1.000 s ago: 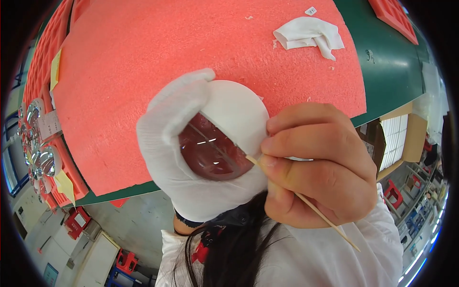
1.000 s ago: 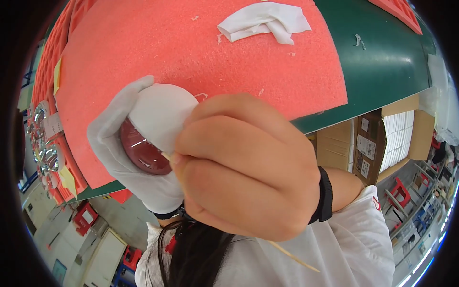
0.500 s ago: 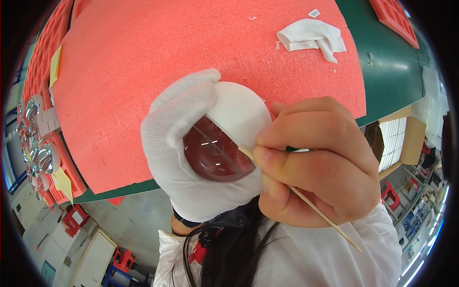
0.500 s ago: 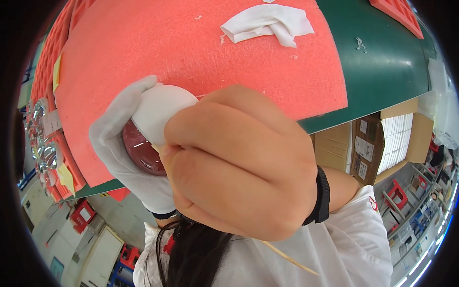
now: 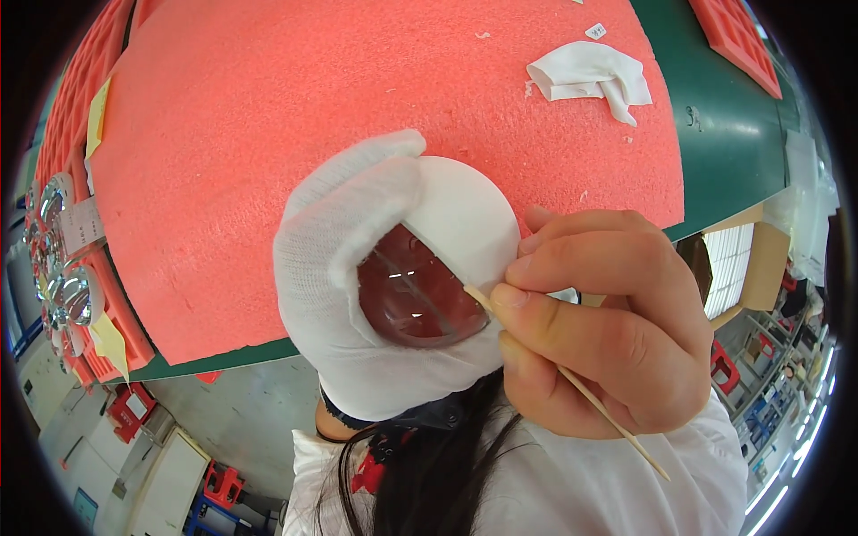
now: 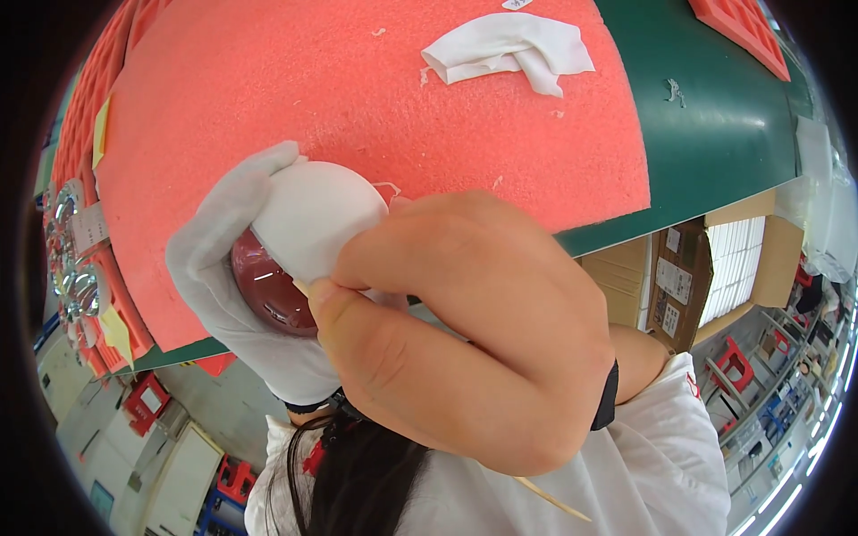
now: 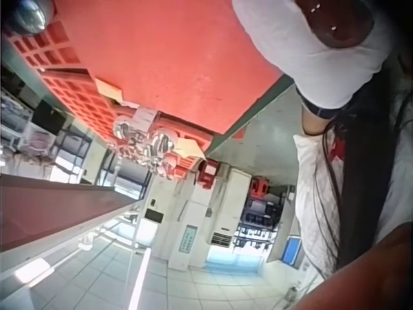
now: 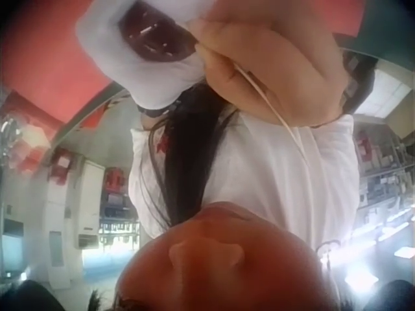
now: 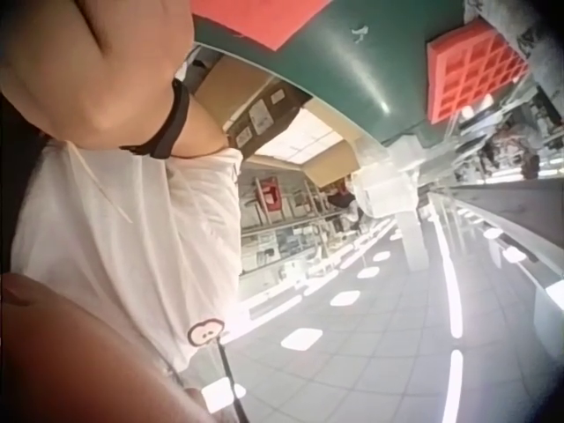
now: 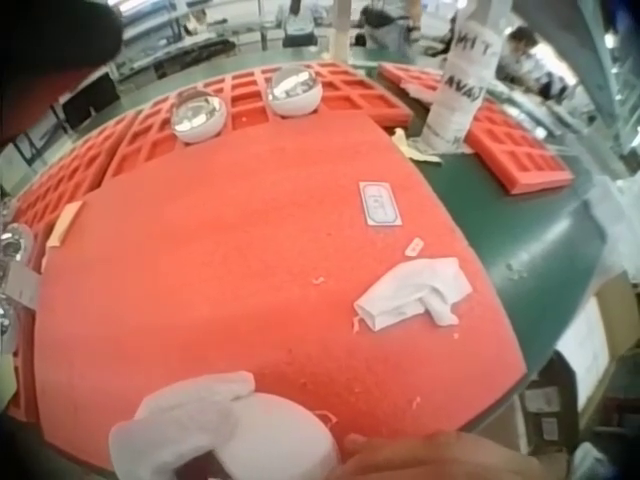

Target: Assembling the outer components of a dome camera using a wooden pick for precise adjustment.

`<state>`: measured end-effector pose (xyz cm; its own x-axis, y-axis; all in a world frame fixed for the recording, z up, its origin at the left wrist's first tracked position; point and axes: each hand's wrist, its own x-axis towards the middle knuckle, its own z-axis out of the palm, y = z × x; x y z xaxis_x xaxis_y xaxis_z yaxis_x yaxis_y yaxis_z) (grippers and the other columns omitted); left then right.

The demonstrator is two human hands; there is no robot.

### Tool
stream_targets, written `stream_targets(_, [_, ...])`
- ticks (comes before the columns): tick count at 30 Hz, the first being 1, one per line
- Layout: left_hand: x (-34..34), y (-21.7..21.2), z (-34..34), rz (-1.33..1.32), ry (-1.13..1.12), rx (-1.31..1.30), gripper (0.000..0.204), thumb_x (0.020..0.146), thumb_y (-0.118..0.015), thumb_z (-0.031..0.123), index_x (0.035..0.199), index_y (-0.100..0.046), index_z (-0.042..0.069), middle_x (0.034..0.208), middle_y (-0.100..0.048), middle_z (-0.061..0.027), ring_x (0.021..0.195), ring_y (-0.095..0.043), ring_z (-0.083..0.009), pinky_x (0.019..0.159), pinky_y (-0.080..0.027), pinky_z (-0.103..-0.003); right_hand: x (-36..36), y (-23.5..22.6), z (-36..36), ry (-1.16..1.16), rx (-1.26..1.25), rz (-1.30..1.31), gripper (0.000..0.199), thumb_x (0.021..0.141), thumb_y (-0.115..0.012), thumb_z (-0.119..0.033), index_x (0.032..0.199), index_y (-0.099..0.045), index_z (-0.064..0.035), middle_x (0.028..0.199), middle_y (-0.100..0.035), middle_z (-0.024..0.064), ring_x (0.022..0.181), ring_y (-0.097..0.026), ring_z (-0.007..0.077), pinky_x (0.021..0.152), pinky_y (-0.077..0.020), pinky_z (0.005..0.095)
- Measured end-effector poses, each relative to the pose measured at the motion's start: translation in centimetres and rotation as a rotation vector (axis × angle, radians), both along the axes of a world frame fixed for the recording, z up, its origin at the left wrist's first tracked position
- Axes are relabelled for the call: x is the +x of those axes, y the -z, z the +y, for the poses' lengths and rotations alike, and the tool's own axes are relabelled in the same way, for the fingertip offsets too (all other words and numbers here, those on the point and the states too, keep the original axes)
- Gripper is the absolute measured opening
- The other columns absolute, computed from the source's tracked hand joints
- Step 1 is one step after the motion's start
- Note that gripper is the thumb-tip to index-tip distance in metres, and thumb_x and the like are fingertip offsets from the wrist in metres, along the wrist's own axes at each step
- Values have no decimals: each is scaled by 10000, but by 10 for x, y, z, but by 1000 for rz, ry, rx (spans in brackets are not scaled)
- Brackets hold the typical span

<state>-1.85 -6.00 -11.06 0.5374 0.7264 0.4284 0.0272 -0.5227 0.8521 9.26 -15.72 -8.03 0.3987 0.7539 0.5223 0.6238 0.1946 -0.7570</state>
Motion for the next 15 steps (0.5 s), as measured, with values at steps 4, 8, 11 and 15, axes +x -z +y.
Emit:
stream_targets(4, [-2, -1, 0, -10, 22, -42, 591, 732, -820, 183, 1171, -458, 23, 1183, -587, -232, 1047, -613, -261, 924, -484, -371, 2, -6, -2, -33, -50, 7, 288, 623, -736, 91, 885, -673, -9, 908, -640, 144, 788, -659, 273, 766, -585, 411])
stream_targets(8, [-3, -4, -1, -11, 51, -70, 583, 743, -815, 195, 1170, -457, 25, 1193, -582, -240, 1072, -606, -276, 944, -474, -380, 5, -14, -7, -51, -117, -37, 293, 623, -755, 71, 894, -673, -3, 923, -644, 153, 802, -663, 281, 779, -584, 426])
stream_targets(11, [-5, -6, -2, -36, 78, -134, 586, 742, -816, 203, 1171, -457, 28, 1199, -579, -243, 1088, -601, -283, 958, -464, -385, 4, -15, -7, -53, -136, -73, 286, 627, -761, 55, 893, -670, 3, 932, -646, 158, 806, -665, 287, 785, -584, 436])
stream_targets(15, [-5, -7, 2, 8, 67, -108, 611, 728, -829, 220, 1176, -458, 32, 1203, -576, -244, 1102, -594, -292, 967, -455, -392, 4, -16, -6, -41, -146, -116, 266, 634, -760, 38, 881, -665, 10, 934, -648, 162, 805, -667, 290, 786, -584, 444])
